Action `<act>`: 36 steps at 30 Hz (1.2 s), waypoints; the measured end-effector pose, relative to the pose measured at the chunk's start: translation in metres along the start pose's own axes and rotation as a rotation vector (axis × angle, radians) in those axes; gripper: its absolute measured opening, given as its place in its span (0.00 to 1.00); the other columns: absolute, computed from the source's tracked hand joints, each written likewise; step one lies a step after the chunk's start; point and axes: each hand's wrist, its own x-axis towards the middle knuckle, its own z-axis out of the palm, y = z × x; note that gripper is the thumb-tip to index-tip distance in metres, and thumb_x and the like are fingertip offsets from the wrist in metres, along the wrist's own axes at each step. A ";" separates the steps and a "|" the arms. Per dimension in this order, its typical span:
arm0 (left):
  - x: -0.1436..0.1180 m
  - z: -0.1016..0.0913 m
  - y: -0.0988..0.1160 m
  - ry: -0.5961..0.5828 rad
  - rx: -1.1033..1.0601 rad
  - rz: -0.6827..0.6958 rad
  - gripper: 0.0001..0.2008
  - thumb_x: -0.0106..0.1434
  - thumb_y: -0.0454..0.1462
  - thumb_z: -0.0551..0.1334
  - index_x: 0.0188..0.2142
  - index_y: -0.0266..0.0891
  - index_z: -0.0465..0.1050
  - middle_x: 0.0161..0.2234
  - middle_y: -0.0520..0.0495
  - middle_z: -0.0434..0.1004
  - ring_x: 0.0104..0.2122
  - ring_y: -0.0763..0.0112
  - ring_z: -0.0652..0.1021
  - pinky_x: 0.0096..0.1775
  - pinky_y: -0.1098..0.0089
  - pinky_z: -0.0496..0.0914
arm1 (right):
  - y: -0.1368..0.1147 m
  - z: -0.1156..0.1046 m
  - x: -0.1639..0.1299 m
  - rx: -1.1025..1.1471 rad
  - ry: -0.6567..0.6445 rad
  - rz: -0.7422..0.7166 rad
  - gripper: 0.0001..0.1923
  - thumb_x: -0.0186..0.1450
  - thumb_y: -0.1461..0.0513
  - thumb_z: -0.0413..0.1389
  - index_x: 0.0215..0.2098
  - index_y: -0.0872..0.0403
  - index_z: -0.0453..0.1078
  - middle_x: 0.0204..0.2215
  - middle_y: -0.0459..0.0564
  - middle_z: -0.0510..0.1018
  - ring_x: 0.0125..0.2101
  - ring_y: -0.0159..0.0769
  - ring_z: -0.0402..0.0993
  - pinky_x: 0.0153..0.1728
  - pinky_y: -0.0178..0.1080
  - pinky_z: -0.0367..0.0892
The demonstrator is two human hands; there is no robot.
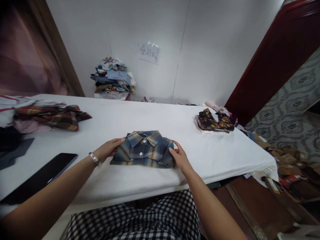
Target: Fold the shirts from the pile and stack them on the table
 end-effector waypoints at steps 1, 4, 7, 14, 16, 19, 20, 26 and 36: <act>-0.005 0.002 -0.001 0.004 0.019 0.054 0.32 0.48 0.54 0.66 0.48 0.38 0.72 0.38 0.42 0.82 0.37 0.58 0.80 0.38 0.62 0.74 | -0.002 0.001 -0.002 0.005 -0.022 -0.002 0.40 0.52 0.52 0.64 0.61 0.52 0.61 0.25 0.42 0.76 0.28 0.35 0.74 0.31 0.37 0.68; -0.014 0.011 -0.004 0.007 0.035 0.314 0.35 0.49 0.48 0.65 0.56 0.39 0.65 0.51 0.42 0.77 0.50 0.58 0.76 0.50 0.61 0.70 | -0.003 0.005 -0.002 0.041 -0.043 -0.073 0.39 0.50 0.55 0.65 0.59 0.51 0.63 0.30 0.45 0.79 0.30 0.37 0.75 0.34 0.40 0.71; -0.008 0.012 -0.014 0.026 0.110 0.427 0.31 0.52 0.46 0.61 0.56 0.42 0.65 0.56 0.44 0.72 0.54 0.58 0.73 0.56 0.59 0.66 | 0.003 0.006 0.003 0.042 -0.027 -0.133 0.37 0.52 0.56 0.64 0.59 0.51 0.64 0.34 0.47 0.80 0.33 0.38 0.76 0.38 0.42 0.73; 0.000 -0.004 -0.028 0.115 0.458 0.327 0.28 0.56 0.48 0.59 0.55 0.39 0.68 0.49 0.42 0.77 0.40 0.59 0.78 0.44 0.59 0.72 | 0.023 -0.010 0.003 -0.399 -0.036 -0.304 0.30 0.59 0.56 0.58 0.60 0.50 0.65 0.44 0.52 0.79 0.39 0.41 0.77 0.41 0.46 0.74; -0.017 -0.003 -0.021 0.247 0.583 0.446 0.26 0.61 0.49 0.57 0.54 0.39 0.69 0.49 0.40 0.76 0.38 0.60 0.78 0.42 0.59 0.72 | 0.018 -0.014 -0.005 -0.589 0.033 -0.436 0.28 0.63 0.55 0.56 0.61 0.50 0.64 0.48 0.55 0.77 0.43 0.43 0.75 0.44 0.48 0.73; -0.043 0.008 -0.011 0.272 0.770 0.821 0.19 0.65 0.47 0.56 0.48 0.39 0.73 0.47 0.41 0.76 0.43 0.60 0.76 0.45 0.59 0.69 | 0.003 -0.011 -0.017 -0.748 0.065 -0.734 0.25 0.67 0.56 0.53 0.61 0.51 0.63 0.55 0.59 0.71 0.54 0.45 0.69 0.53 0.51 0.68; -0.049 0.014 -0.009 0.216 0.835 0.936 0.16 0.65 0.46 0.57 0.47 0.40 0.73 0.46 0.42 0.77 0.44 0.59 0.75 0.46 0.59 0.68 | -0.001 -0.007 -0.019 -0.779 0.023 -0.829 0.24 0.68 0.57 0.53 0.61 0.51 0.63 0.56 0.58 0.71 0.56 0.44 0.67 0.55 0.51 0.65; -0.045 0.040 -0.014 -0.039 1.094 1.056 0.09 0.66 0.33 0.56 0.39 0.40 0.76 0.37 0.46 0.79 0.39 0.62 0.74 0.42 0.59 0.65 | 0.006 0.021 -0.023 -1.070 -0.414 -0.916 0.25 0.67 0.55 0.54 0.61 0.52 0.64 0.59 0.58 0.70 0.60 0.49 0.62 0.59 0.57 0.59; -0.047 0.024 -0.032 -0.093 1.032 1.091 0.16 0.61 0.36 0.63 0.49 0.39 0.71 0.46 0.44 0.76 0.46 0.60 0.73 0.47 0.58 0.65 | 0.026 0.017 -0.028 -1.136 -0.419 -0.858 0.28 0.67 0.55 0.54 0.64 0.49 0.61 0.62 0.58 0.65 0.62 0.50 0.59 0.61 0.58 0.54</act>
